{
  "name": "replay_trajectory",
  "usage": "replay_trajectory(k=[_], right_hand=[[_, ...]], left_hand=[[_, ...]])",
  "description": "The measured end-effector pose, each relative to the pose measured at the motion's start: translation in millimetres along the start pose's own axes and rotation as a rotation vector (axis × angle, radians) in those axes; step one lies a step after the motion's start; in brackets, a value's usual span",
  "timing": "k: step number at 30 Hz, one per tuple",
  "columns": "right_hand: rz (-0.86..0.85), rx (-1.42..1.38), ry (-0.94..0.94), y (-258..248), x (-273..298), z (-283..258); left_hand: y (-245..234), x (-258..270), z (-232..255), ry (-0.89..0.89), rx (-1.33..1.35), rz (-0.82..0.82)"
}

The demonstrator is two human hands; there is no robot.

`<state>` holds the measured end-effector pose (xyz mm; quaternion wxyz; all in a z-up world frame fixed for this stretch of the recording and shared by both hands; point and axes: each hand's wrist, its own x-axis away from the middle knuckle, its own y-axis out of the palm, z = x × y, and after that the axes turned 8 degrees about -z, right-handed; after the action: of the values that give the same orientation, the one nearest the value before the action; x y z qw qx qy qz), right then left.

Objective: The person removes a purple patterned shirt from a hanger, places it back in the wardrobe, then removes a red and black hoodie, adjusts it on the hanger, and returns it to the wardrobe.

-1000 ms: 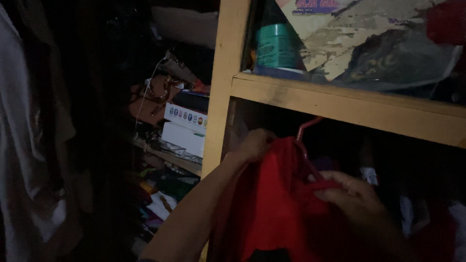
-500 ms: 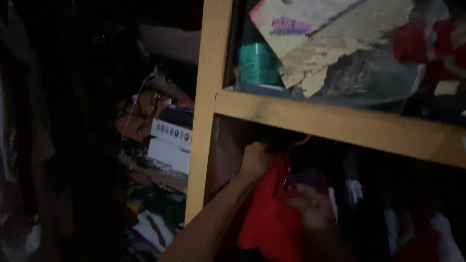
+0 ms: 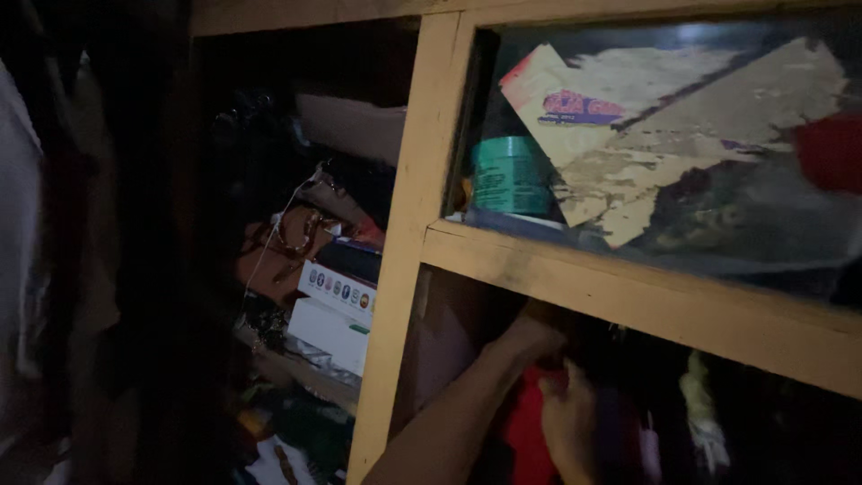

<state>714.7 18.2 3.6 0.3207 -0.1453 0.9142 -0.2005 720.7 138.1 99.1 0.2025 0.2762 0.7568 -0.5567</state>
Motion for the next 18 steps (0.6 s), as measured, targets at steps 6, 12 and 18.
replay_trajectory(k=[6,12,18], right_hand=[[-0.083,0.182,0.073,24,-68,14],[-0.329,0.123,0.299,23,-54,7],[-0.254,-0.085,0.18,18,-42,16]], left_hand=[[25,-19,-16,-0.095,0.371,-0.009],[52,-23,-15,-0.141,0.301,-0.102],[50,-7,-19,-0.208,0.235,-0.168]])
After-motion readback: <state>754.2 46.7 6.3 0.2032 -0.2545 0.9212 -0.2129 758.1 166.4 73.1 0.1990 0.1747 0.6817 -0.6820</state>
